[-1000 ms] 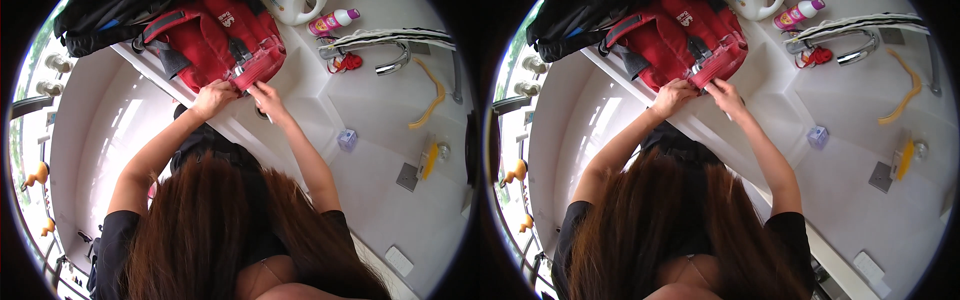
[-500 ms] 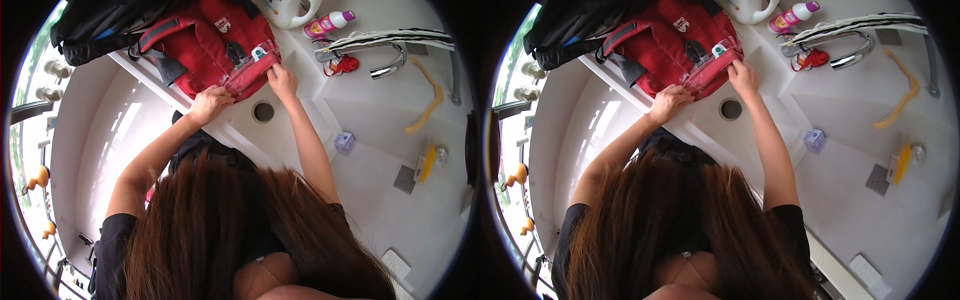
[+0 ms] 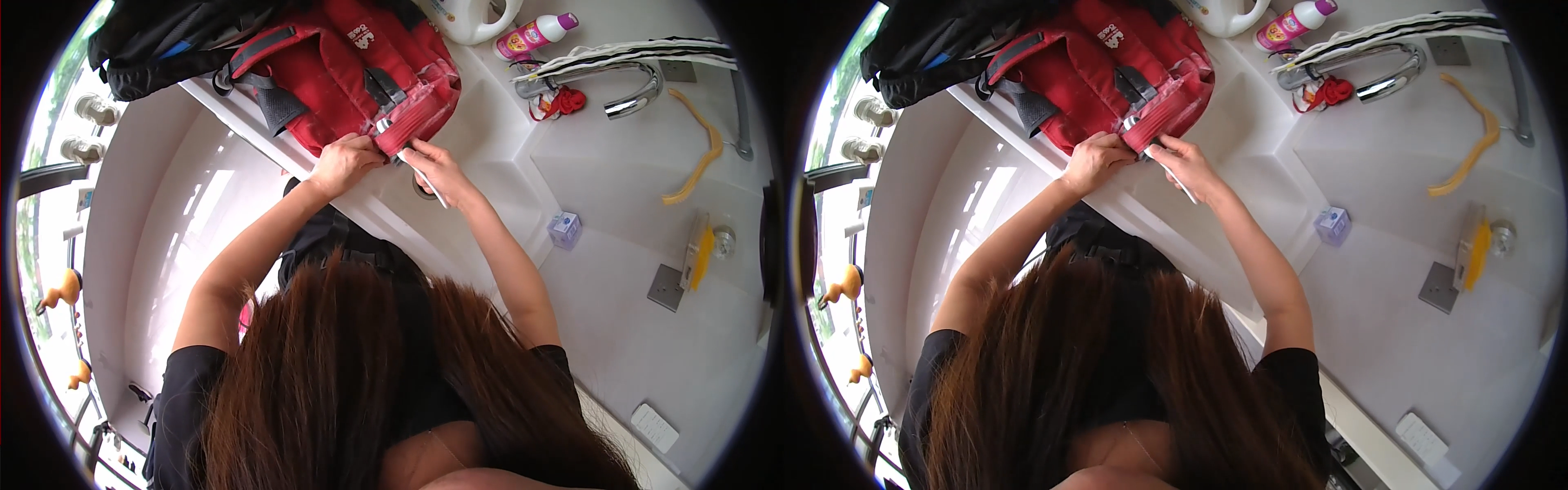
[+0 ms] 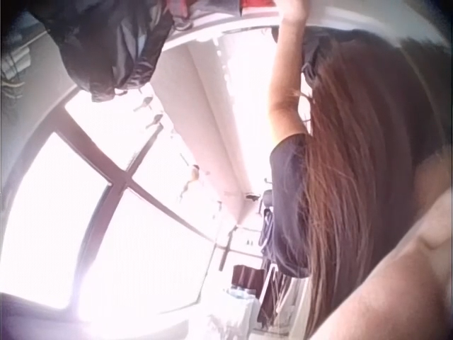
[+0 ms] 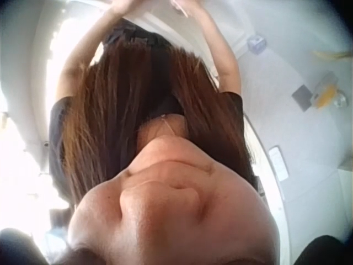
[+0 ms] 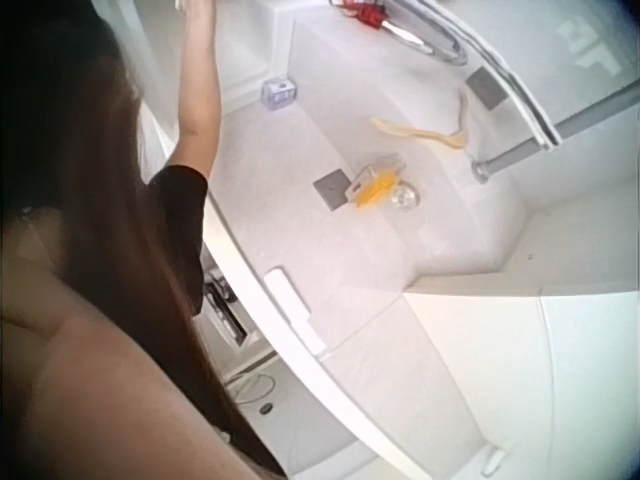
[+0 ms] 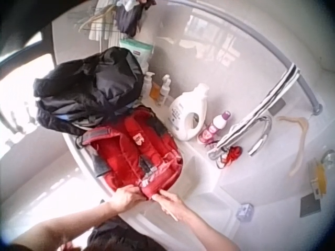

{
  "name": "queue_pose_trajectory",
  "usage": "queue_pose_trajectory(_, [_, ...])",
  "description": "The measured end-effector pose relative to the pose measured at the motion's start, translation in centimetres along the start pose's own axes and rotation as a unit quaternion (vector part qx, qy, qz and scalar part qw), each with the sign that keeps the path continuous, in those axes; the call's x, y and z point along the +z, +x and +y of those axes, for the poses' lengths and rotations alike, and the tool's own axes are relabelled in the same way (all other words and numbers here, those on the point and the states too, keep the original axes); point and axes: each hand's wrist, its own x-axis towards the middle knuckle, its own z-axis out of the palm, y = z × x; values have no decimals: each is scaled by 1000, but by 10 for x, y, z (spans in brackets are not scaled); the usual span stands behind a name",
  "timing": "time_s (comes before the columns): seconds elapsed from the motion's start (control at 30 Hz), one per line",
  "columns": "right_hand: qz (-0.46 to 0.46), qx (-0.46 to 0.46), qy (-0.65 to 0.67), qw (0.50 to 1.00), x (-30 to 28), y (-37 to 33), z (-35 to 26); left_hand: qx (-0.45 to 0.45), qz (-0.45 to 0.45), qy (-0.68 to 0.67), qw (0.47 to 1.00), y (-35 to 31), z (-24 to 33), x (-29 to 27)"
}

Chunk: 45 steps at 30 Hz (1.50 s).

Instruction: The person cleans a backpack by applying a cleaning solution from a bottle and scrubbing the surface with a small brush.

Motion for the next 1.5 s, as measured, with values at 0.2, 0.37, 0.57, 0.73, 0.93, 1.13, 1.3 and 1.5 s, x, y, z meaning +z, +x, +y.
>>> queue_pose_trajectory(0.2, [95,-344,-208,911,-5,41,56,-13,-19,13,1000,4,6,-2])
queue_pose_trajectory(0.37, [228,-276,-473,805,-34,58,37,-24,-21,-8,999,-1,4,0])
queue_pose_trajectory(0.57, [339,-292,-516,731,-73,78,4,-10,7,-8,1000,4,2,3])
queue_pose_trajectory(0.73, [253,-290,-316,867,-77,50,22,-2,-5,-5,1000,9,3,3])
queue_pose_trajectory(0.93, [271,-298,-175,898,-46,-22,49,12,30,-15,999,10,3,6])
queue_pose_trajectory(1.13, [239,-367,-340,832,27,-7,42,-3,12,-2,1000,9,11,-4])
queue_pose_trajectory(1.3, [264,-250,-439,822,-3,17,37,-19,17,1,1000,9,17,0])
queue_pose_trajectory(1.5, [390,-286,-495,722,-78,79,0,-21,-10,12,1000,11,17,-8])
